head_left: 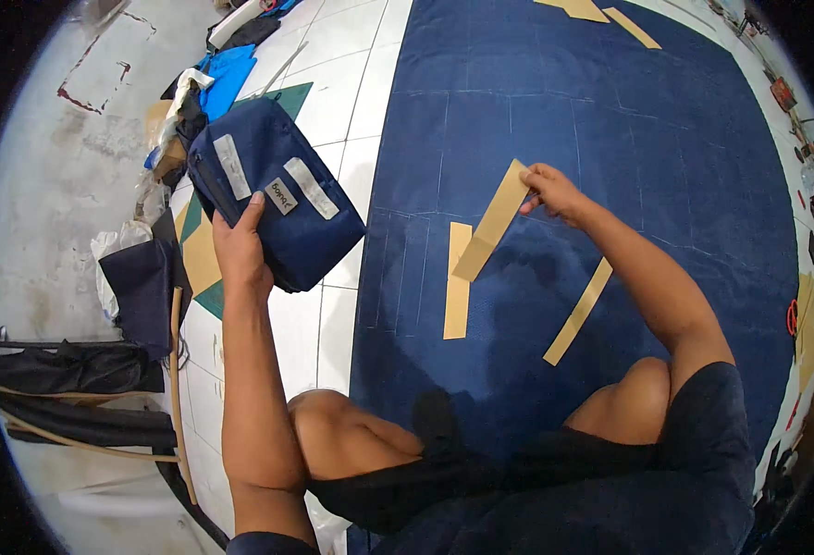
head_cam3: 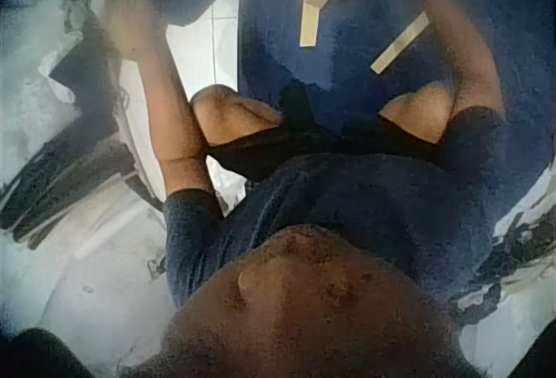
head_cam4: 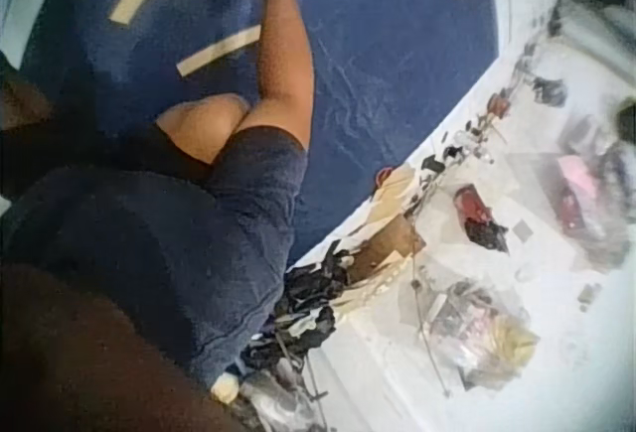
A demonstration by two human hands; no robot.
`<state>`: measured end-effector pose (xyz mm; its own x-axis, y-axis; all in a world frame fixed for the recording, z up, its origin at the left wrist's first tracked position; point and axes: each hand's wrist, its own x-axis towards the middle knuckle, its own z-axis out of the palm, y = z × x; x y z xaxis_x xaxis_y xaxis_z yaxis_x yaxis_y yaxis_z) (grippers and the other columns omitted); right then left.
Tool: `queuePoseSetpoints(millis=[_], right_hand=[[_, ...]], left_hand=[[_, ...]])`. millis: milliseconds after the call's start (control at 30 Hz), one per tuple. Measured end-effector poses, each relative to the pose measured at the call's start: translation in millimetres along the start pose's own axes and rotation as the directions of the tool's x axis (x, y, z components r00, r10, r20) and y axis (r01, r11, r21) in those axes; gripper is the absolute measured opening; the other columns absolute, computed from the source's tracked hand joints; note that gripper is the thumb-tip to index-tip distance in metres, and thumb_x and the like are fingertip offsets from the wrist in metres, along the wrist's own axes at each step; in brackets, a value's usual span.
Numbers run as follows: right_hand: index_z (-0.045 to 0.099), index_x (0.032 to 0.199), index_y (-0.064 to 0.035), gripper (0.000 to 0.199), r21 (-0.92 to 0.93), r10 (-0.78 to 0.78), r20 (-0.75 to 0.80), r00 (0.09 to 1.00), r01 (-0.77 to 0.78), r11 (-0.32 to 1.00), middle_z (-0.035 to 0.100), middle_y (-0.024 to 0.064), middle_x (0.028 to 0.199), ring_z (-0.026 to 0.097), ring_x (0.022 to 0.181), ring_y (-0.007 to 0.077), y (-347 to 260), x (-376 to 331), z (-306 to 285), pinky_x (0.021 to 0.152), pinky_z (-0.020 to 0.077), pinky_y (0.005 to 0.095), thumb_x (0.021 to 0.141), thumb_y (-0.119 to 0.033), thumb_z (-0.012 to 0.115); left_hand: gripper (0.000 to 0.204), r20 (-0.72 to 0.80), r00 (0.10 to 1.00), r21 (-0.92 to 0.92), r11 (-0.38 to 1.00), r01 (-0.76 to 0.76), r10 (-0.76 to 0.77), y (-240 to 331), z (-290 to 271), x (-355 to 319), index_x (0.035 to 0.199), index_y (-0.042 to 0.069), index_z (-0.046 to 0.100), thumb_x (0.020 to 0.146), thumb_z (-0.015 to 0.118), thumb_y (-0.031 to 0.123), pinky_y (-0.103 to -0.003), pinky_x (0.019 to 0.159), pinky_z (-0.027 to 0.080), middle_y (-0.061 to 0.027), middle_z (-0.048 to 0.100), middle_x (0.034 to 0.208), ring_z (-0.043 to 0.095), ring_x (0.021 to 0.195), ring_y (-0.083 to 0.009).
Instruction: The person places cardboard templates onto a blue fabric sheet and traces their outlines with a marking tool.
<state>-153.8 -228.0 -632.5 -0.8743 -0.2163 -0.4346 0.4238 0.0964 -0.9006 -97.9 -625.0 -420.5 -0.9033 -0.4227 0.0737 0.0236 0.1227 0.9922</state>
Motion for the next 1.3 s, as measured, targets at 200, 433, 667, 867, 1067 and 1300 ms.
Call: queuePoseSetpoints(millis=[200,433,667,867,1067,1300], right_hand=[[0.056,0.108,-0.0097,0.029,0.041,-0.097,-0.12,0.988,0.102,0.994,0.067,0.0048,0.092,0.063,0.064,0.01,-36.3,-28.1,-11.5,0.051,0.0367,0.0245,0.096,-0.036,0.06],[0.063,0.1,-0.0064,0.028,-0.017,-0.179,-0.203,0.963,0.179,0.984,0.065,0.0012,0.081,0.053,0.058,0.0065,-89.5,-69.0,2.9,0.051,0.0376,0.0228,0.093,-0.033,0.067],[0.064,0.097,-0.0063,0.028,0.123,-0.222,-0.068,0.973,0.229,0.966,0.061,-0.0001,0.075,0.052,0.058,0.0048,-164.7,-116.6,42.7,0.047,0.0349,0.0191,0.093,-0.033,0.068],[0.06,0.092,-0.0087,0.019,0.153,-0.26,0.032,0.965,0.252,0.956,0.057,-0.0021,0.068,0.048,0.051,0.0024,-204.3,-143.4,79.3,0.043,0.03,0.0187,0.096,-0.027,0.063],[0.058,0.1,-0.0062,0.015,0.151,-0.303,0.177,0.936,0.278,0.949,0.061,-0.0001,0.077,0.054,0.062,0.0049,-219.5,-145.6,88.5,0.045,0.0317,0.0185,0.093,-0.018,0.065],[0.062,0.105,-0.0016,0.022,0.247,-0.355,0.07,0.932,0.328,0.912,0.064,0.0029,0.083,0.058,0.07,0.0094,-219.4,-147.9,86.4,0.061,0.0436,0.0248,0.094,-0.02,0.064]], left_hand=[[0.058,0.088,0.994,-0.003,0.998,0.063,-0.062,11.8,-3.8,-0.4,0.137,-0.001,0.043,0.088,0.071,0.014,-0.045,0.1,0.047,-0.0199,0.057,0.129,0.06,0.114,-0.0319],[0.049,0.23,0.969,-0.099,0.989,0.114,-0.089,22.1,-5.7,1.5,0.126,-0.002,0.052,0.083,0.07,0.01,-0.038,0.092,0.051,-0.0152,0.064,0.115,0.064,0.101,-0.0253],[0.051,0.377,0.908,-0.09,0.969,0.229,-0.18,47.4,-1.4,0.6,0.128,0.0,0.053,0.08,0.065,0.014,-0.044,0.098,0.049,-0.0142,0.064,0.115,0.063,0.104,-0.029],[0.047,0.439,0.862,-0.1,0.94,0.325,-0.252,65.6,4.7,-1.3,0.125,-0.001,0.053,0.08,0.06,0.01,-0.039,0.095,0.05,-0.016,0.063,0.113,0.063,0.101,-0.0266],[0.051,0.513,0.811,-0.083,0.925,0.371,-0.279,79.3,10.5,-0.9,0.128,0.0,0.052,0.078,0.058,0.013,-0.042,0.098,0.049,-0.0155,0.063,0.115,0.062,0.104,-0.0285],[0.057,0.588,0.74,-0.168,0.845,0.507,-0.327,56.6,-3.1,10.6,0.129,-0.001,0.051,0.076,0.054,0.017,-0.044,0.097,0.051,-0.0175,0.062,0.118,0.062,0.106,-0.0309]])
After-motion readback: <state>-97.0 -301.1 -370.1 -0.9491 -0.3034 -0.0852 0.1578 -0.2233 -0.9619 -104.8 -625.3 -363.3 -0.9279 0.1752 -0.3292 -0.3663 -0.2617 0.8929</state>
